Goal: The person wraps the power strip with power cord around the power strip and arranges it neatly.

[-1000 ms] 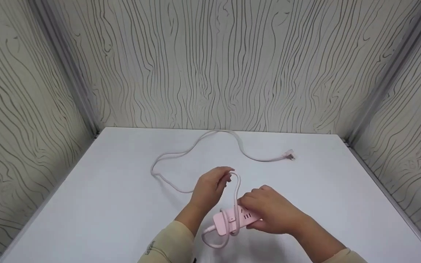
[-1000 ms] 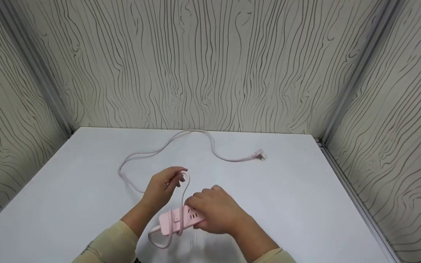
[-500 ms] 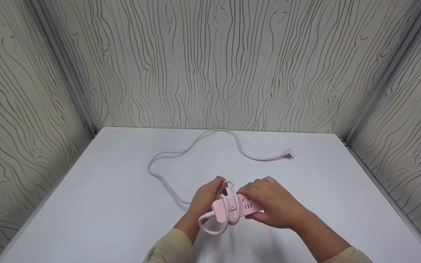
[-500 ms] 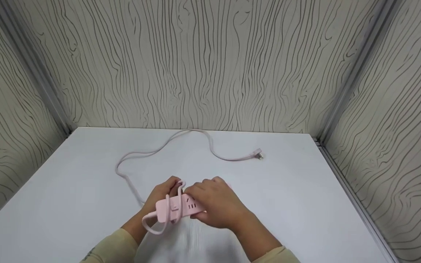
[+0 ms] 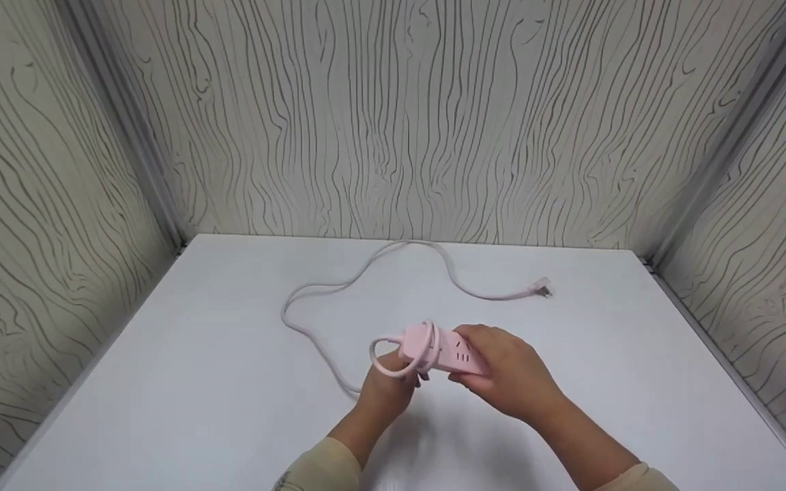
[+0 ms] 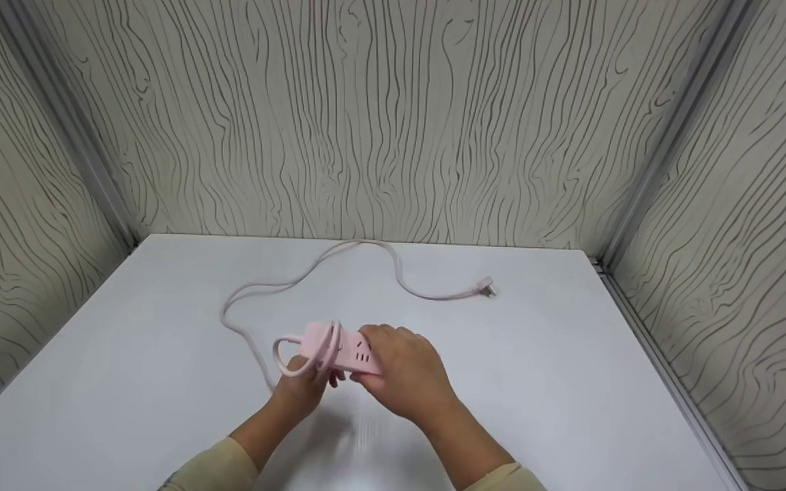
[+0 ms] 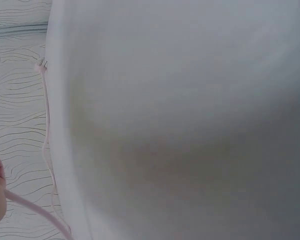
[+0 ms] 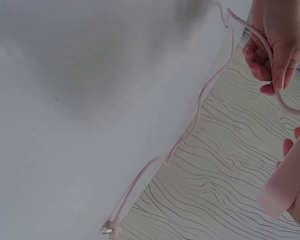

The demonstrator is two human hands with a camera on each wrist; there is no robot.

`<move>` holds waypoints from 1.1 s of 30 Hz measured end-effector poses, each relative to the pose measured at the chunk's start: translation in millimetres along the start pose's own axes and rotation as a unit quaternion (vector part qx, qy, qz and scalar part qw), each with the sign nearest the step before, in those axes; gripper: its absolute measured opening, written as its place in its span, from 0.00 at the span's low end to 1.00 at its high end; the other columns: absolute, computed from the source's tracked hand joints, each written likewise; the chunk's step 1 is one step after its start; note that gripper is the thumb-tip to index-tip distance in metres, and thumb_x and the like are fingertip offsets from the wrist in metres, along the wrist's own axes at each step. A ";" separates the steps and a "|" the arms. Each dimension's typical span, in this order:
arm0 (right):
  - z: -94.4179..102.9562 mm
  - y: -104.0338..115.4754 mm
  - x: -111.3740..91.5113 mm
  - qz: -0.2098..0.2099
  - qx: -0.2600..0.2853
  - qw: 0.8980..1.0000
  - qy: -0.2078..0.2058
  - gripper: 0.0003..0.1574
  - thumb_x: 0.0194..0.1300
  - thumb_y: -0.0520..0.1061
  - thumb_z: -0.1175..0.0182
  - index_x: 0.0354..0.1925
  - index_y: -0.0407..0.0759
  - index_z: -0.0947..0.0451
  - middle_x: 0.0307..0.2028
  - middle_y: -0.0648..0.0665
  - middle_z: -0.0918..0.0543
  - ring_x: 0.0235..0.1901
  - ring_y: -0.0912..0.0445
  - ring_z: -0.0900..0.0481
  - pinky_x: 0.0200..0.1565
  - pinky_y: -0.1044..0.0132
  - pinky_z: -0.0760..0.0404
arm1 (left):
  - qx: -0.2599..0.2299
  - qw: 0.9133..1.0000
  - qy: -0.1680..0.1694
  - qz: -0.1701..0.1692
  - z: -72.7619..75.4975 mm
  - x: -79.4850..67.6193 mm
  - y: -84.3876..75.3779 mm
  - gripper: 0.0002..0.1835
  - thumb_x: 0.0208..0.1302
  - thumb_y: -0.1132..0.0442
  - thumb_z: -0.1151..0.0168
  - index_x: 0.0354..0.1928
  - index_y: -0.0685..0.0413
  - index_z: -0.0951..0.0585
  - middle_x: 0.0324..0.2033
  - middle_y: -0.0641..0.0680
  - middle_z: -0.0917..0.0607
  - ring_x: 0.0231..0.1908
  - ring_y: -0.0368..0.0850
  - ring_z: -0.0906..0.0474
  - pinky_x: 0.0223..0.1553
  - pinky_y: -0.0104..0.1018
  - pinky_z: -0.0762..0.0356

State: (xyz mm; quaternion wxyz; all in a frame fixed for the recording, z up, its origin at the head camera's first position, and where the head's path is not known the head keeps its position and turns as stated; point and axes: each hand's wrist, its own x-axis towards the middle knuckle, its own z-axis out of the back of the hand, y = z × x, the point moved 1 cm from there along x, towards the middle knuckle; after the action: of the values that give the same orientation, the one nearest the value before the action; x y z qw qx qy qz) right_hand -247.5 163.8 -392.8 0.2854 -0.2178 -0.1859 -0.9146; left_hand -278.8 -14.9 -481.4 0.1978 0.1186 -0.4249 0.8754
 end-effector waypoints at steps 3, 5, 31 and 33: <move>-3.7 5.3 1.7 -0.028 -0.012 1.000 0.002 0.30 0.44 0.52 0.28 0.46 0.48 0.26 0.38 0.54 0.20 0.34 0.61 0.27 0.36 0.62 0.25 | -0.031 0.999 0.016 0.010 -4.8 -2.0 -2.2 0.08 0.68 0.59 0.50 0.31 0.46 0.24 0.19 0.39 0.24 0.21 0.30 0.29 0.25 0.25 0.29; -5.8 7.7 3.2 -0.040 -0.022 0.999 0.002 0.30 0.44 0.53 0.29 0.46 0.48 0.26 0.38 0.53 0.20 0.34 0.59 0.26 0.35 0.61 0.25 | -0.024 0.999 0.021 0.020 -6.4 -4.4 -4.5 0.08 0.68 0.54 0.51 0.33 0.45 0.24 0.17 0.38 0.27 0.20 0.30 0.31 0.24 0.25 0.31; -15.1 -2.5 4.2 -0.077 -0.165 0.983 0.007 0.31 0.47 0.54 0.30 0.47 0.45 0.28 0.35 0.49 0.20 0.27 0.53 0.25 0.27 0.61 0.28 | 0.036 0.998 0.050 -0.029 -0.1 -9.4 -19.2 0.09 0.66 0.58 0.47 0.43 0.48 0.20 0.22 0.39 0.22 0.20 0.31 0.34 0.24 0.27 0.33; -15.3 -2.8 4.2 -0.081 -0.166 0.983 0.020 0.31 0.47 0.54 0.31 0.48 0.44 0.28 0.36 0.48 0.20 0.28 0.53 0.25 0.27 0.61 0.28 | 0.002 0.998 0.061 -0.011 0.1 -10.0 -18.7 0.10 0.66 0.58 0.47 0.44 0.48 0.20 0.19 0.39 0.26 0.19 0.30 0.36 0.22 0.27 0.34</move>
State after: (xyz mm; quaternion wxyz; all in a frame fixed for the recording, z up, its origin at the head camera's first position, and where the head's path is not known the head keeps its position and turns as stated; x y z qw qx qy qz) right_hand -256.8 157.0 -404.0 0.1739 -0.2282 -0.0427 -0.9570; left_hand -261.5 -7.0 -472.1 0.2325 0.0699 -0.4093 0.8795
